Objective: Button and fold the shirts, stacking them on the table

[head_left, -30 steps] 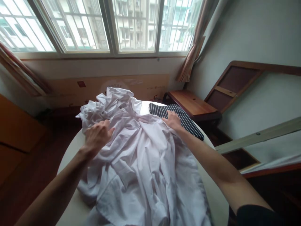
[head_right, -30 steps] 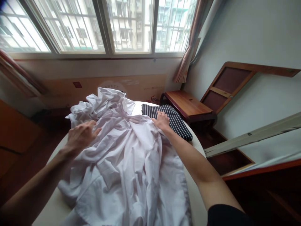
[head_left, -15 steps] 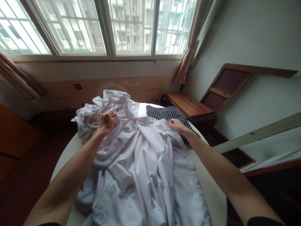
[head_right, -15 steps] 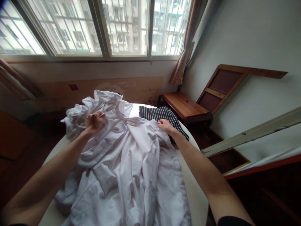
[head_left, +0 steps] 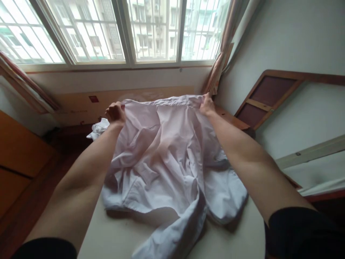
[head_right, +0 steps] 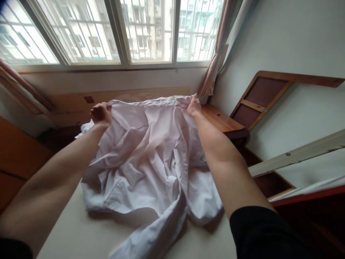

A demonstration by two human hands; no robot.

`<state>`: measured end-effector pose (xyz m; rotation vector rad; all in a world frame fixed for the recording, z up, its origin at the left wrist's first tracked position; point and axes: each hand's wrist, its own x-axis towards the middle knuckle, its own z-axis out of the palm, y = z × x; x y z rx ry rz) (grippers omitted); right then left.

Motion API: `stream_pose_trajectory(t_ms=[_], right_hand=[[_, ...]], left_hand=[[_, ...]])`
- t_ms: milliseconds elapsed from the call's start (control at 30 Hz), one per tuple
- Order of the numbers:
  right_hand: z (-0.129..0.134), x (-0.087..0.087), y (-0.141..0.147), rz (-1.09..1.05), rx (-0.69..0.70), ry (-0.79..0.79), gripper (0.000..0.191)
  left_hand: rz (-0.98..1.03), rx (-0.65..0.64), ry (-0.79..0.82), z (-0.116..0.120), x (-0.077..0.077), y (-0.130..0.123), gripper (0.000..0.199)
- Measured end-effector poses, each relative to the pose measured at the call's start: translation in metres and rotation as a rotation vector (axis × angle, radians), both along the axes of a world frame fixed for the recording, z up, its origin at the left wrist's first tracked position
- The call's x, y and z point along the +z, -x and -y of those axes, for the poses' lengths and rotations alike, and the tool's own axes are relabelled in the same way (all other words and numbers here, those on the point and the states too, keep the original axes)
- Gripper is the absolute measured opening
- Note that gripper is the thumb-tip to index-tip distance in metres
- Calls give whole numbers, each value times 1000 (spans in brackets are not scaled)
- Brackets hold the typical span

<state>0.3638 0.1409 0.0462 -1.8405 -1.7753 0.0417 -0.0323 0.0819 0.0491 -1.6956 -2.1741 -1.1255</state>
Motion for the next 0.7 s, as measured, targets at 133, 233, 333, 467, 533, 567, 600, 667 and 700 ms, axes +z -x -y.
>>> stream_pose_trajectory(t_ms=[133,233,333,467,533,567,600,667,700], right_hand=[[24,-42,18,163,41,106,61],[74,-71,32,205,199,13,50],[155,-87,49,188,462,-101,42],[273,-98,70,248,885,-15,73],[313,-107,76,302,915,113,74],[326,-112,77,340,884,161,69],[333,-116,77,382,853,197,57],[337,-121,73,457,873,227,26],[336,-120,69,475,933,240,15]], left_hand=[[-184,-166,27,24,-21,4,54],[-327,-238,47,66,-39,10,55],[-482,-383,22,125,-59,13,49],[-591,-1067,22,212,-96,0,57],[-578,-1136,36,245,-114,-10,61],[-574,-1138,42,256,-122,-14,55],[-571,-1131,48,264,-128,-16,43],[-562,-1111,53,270,-137,-17,17],[-540,-1089,50,269,-138,-15,14]])
